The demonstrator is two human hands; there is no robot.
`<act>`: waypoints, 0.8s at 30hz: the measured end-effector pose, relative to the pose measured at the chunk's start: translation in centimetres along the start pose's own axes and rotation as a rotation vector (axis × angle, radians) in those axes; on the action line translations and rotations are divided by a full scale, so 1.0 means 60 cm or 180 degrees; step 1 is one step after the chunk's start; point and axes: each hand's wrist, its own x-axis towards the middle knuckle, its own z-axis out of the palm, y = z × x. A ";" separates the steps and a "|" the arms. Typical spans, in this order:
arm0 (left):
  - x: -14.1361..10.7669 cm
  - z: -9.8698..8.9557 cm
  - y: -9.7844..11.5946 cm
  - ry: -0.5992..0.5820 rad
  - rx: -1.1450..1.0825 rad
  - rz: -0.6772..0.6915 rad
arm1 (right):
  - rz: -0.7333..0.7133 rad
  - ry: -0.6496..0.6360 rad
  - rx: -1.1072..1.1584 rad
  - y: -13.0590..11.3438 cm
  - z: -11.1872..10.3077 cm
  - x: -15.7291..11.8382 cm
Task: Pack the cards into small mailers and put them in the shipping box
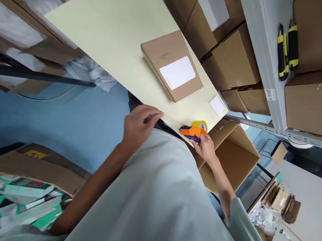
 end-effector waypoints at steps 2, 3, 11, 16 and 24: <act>-0.008 -0.001 -0.060 0.0144 -0.0099 -0.0364 | 0.0366 -0.0323 -0.0315 0.019 0.023 -0.002; -0.008 0.000 -0.089 0.0126 -0.0189 -0.0517 | 0.0473 -0.0434 -0.0441 0.024 0.037 0.000; 0.083 0.071 -0.243 0.0269 -0.0915 -0.0934 | 0.0727 -0.0068 -0.0787 0.007 0.137 0.078; 0.141 0.120 -0.265 0.0451 -0.1075 -0.0924 | 0.0874 0.0154 -0.0903 0.009 0.166 0.121; 0.164 0.154 -0.236 0.0601 -0.0873 -0.1035 | 0.0972 0.0285 -0.0633 0.002 0.188 0.137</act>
